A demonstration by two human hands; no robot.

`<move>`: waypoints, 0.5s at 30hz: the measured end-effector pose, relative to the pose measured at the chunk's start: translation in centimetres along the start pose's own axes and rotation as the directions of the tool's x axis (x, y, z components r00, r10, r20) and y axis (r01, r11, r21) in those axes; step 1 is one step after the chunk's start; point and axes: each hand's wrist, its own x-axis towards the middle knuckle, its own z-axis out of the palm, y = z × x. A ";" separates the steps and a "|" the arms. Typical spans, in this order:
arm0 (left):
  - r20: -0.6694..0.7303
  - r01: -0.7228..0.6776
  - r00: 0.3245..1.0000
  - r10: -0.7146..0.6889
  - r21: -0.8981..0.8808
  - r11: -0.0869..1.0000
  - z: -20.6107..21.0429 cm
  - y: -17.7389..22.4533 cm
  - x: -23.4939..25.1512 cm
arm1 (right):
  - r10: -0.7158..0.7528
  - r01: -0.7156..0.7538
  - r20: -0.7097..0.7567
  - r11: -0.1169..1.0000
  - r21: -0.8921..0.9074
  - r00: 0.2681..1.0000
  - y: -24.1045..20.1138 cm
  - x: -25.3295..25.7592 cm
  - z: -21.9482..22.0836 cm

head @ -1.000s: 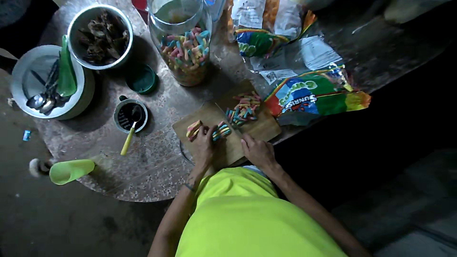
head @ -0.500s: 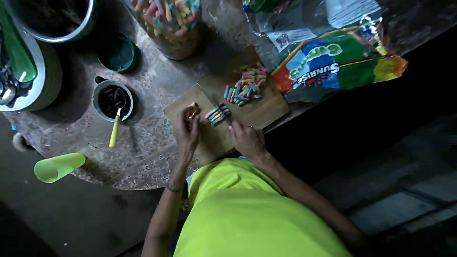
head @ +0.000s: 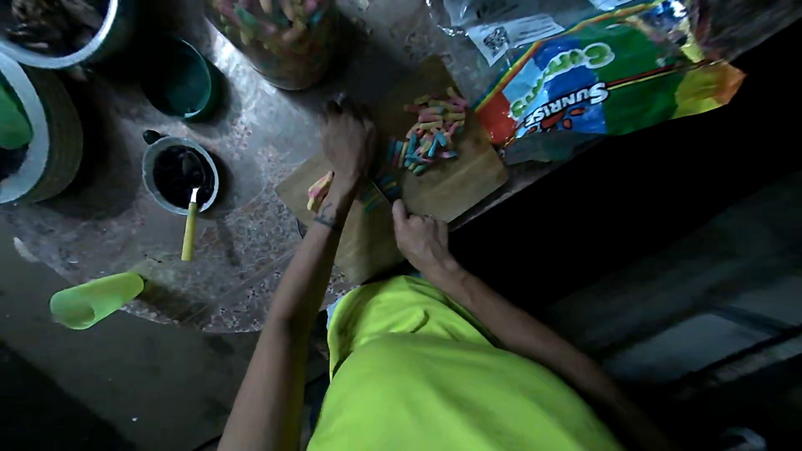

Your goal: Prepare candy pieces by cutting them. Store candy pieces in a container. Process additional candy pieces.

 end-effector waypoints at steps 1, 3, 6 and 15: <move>-0.013 0.012 1.000 -0.012 -0.015 1.000 0.2 -0.2 0.1 | -0.008 0.008 -0.030 1.000 -0.002 1.000 0.0 0.0 0.3; 0.000 0.028 1.000 -0.028 -0.020 0.999 0.1 -0.3 -0.2 | -0.039 0.038 -0.126 0.999 -0.011 0.991 0.3 0.1 1.1; -0.001 0.011 1.000 -0.011 -0.012 1.000 -0.4 -0.2 -0.2 | -0.084 0.082 -0.235 0.996 -0.022 0.968 0.8 0.7 2.4; 0.022 -0.037 0.999 0.038 -0.036 0.999 -0.1 -1.0 0.1 | -0.008 0.004 -0.058 0.998 -0.062 0.998 -0.9 0.4 0.8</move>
